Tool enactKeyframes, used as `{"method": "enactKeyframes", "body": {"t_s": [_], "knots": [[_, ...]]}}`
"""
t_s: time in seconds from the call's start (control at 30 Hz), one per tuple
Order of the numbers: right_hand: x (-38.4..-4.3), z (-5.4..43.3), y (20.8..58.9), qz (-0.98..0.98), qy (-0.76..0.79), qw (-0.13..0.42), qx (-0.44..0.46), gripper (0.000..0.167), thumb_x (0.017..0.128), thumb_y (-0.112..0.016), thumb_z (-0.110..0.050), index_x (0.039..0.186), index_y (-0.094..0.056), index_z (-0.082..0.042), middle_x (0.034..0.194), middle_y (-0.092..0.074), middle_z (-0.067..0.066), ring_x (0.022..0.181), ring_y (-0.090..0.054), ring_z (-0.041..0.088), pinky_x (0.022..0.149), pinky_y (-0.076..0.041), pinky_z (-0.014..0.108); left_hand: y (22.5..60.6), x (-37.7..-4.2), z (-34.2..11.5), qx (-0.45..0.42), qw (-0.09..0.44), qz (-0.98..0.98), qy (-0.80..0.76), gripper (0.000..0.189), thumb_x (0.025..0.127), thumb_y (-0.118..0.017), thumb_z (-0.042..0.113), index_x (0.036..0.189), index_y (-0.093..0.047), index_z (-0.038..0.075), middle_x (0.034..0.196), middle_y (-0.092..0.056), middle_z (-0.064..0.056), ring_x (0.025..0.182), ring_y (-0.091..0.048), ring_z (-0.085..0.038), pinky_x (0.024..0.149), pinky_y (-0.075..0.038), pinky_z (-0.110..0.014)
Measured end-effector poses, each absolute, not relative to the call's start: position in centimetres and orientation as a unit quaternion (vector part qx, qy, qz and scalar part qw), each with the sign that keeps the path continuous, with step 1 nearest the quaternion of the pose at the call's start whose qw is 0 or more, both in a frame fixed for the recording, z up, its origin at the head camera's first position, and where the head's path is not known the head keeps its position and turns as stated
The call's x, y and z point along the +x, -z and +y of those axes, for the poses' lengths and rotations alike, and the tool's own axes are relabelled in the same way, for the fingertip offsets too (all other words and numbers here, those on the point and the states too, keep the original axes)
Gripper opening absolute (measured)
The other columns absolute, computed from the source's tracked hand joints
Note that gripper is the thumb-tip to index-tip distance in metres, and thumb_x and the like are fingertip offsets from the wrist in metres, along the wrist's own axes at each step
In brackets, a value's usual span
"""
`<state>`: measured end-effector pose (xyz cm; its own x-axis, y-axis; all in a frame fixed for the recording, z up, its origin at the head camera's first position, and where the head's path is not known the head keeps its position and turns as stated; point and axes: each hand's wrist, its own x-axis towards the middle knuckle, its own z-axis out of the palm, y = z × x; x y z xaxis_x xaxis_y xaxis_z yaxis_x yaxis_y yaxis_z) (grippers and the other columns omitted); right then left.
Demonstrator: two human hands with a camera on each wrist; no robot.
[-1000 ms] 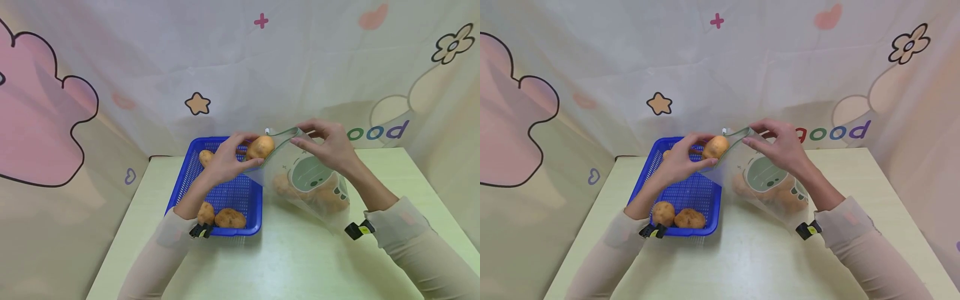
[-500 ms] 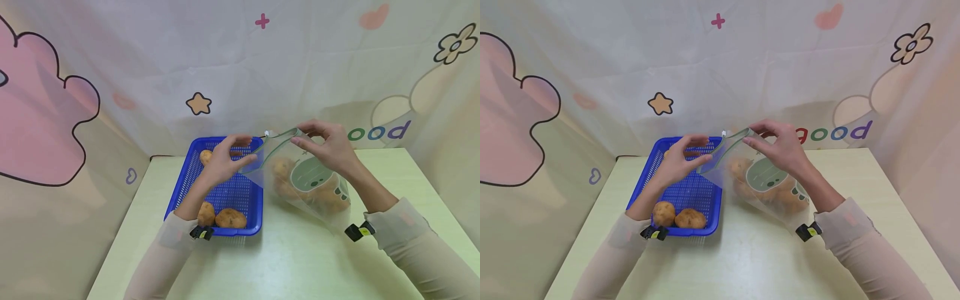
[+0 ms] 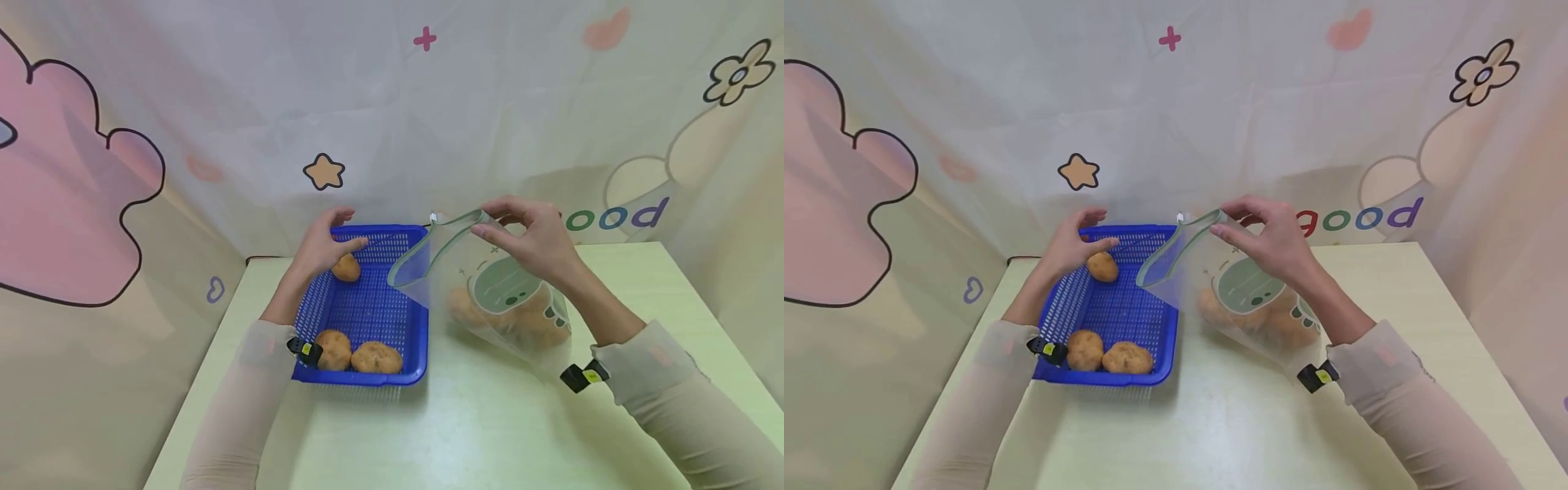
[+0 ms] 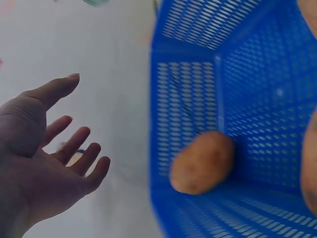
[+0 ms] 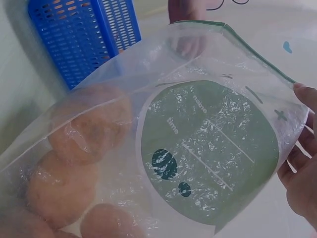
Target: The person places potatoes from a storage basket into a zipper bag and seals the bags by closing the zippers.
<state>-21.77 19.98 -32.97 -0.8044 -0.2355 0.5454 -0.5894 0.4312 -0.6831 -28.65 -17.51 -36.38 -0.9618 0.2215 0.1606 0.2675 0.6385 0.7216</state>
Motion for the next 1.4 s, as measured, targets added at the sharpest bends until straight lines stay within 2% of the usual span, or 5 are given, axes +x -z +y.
{"method": "enactKeyframes", "body": {"t_s": [0.53,0.8,0.97,1.1,1.4], "knots": [[-21.7,19.7,33.2,-0.817,-0.476,0.190,0.266,0.021,0.093,-0.083,-0.009,0.114,-0.078,-0.007,0.102,-0.079,0.004,0.092,-0.071,0.010,0.077,-0.055,0.018,42.3,-30.5,-20.0,-0.040,-0.028,-0.918,0.395,0.074,0.097,-0.080,0.023,0.158,-0.043,0.004,0.163,-0.040,-0.021,0.149,-0.039,-0.042,0.121,-0.037,-0.057],[-21.6,20.0,33.1,-0.820,-0.477,0.182,0.259,0.021,0.094,-0.082,-0.009,0.115,-0.078,-0.008,0.103,-0.078,0.004,0.093,-0.072,0.011,0.075,-0.056,0.019,43.7,-30.7,-20.1,-0.042,-0.051,-0.926,0.371,0.078,0.096,-0.081,0.024,0.160,-0.041,0.005,0.160,-0.039,-0.023,0.131,-0.052,-0.041,0.107,-0.051,-0.054],[-21.6,20.5,33.2,-0.829,-0.469,0.186,0.242,0.021,0.095,-0.081,-0.012,0.116,-0.078,-0.009,0.104,-0.078,0.002,0.094,-0.072,0.011,0.074,-0.056,0.019,44.0,-30.7,-19.6,-0.076,-0.062,-0.954,0.283,0.071,0.096,-0.080,0.019,0.156,-0.047,0.004,0.160,-0.038,-0.026,0.139,-0.045,-0.046,0.111,-0.046,-0.058],[-21.7,20.8,33.2,-0.827,-0.473,0.184,0.241,0.022,0.095,-0.081,-0.012,0.117,-0.077,-0.008,0.105,-0.078,0.003,0.094,-0.072,0.015,0.075,-0.055,0.020,44.1,-30.6,-18.9,-0.100,-0.073,-0.971,0.205,0.068,0.094,-0.083,0.019,0.152,-0.052,0.004,0.153,-0.045,-0.028,0.141,-0.043,-0.050,0.115,-0.042,-0.062],[-21.5,20.8,32.9,-0.821,-0.480,0.182,0.248,0.022,0.095,-0.081,-0.009,0.116,-0.078,-0.008,0.106,-0.078,0.005,0.092,-0.071,0.013,0.075,-0.056,0.019,44.1,-30.5,-18.2,-0.112,-0.082,-0.968,0.208,0.061,0.091,-0.087,0.030,0.138,-0.061,0.000,0.133,-0.052,-0.023,0.115,-0.055,-0.036,0.102,-0.052,-0.051]]}}
